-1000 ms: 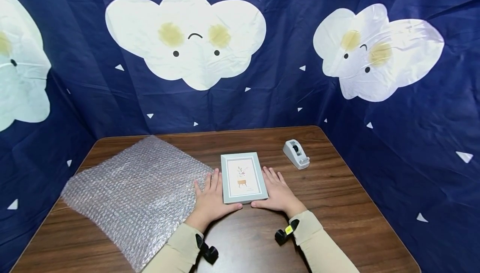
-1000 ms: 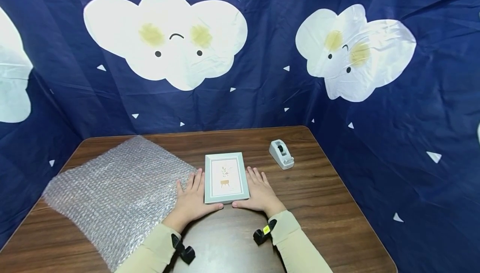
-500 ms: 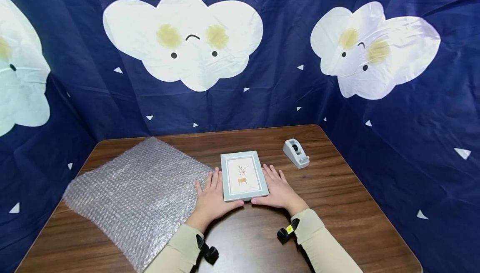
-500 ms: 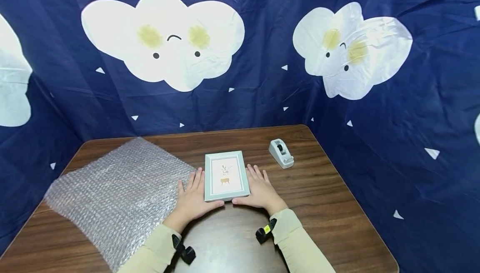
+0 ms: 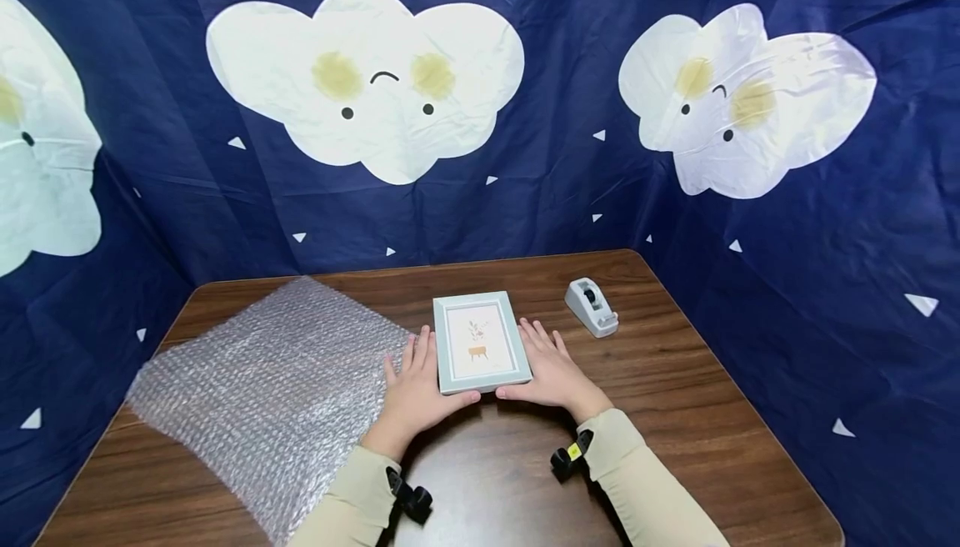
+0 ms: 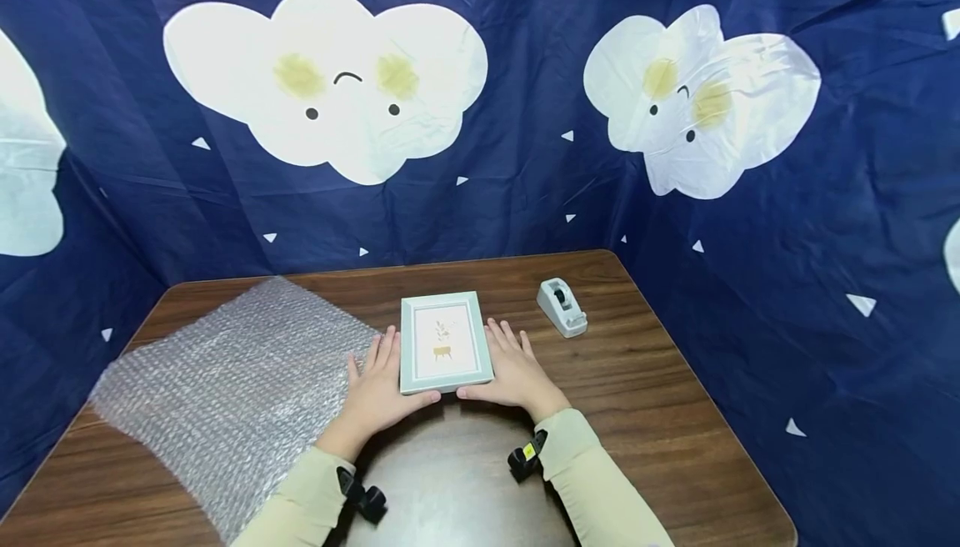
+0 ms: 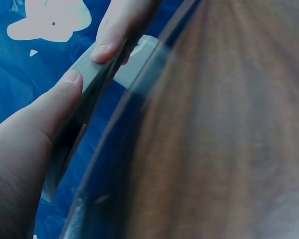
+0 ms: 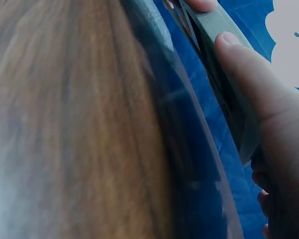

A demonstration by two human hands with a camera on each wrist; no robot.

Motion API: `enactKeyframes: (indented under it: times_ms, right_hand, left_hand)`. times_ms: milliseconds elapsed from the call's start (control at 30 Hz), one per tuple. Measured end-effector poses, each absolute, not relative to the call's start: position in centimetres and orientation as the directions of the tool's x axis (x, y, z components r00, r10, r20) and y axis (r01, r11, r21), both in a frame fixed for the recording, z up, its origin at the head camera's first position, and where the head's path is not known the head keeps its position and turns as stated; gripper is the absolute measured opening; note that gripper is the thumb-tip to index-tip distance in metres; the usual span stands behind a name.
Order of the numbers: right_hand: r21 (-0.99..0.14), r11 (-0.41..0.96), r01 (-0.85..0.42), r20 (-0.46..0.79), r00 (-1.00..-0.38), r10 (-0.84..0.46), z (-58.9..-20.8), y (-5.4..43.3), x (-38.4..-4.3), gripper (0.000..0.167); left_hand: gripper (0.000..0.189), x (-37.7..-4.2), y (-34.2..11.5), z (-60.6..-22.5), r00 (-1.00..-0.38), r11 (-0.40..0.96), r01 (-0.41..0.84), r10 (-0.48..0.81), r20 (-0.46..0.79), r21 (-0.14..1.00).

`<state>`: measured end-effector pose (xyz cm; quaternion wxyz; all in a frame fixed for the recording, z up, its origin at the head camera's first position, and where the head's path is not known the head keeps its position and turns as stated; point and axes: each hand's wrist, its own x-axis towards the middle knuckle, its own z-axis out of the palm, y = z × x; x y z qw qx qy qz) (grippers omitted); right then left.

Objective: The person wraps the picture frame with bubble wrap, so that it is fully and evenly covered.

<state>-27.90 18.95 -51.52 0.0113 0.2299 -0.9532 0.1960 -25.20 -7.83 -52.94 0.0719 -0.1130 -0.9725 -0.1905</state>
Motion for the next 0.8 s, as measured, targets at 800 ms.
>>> enactKeyframes:
  times_ms: [800]
  right_hand:
    - [-0.350, 0.795, -0.495, 0.147, -0.867, -0.475, -47.9, 13.0, -29.3, 0.121]
  left_hand:
    - [0.134, -25.0, -13.6, -48.8, -0.968, 0.913, 0.204, 0.133, 0.215, 0.353]
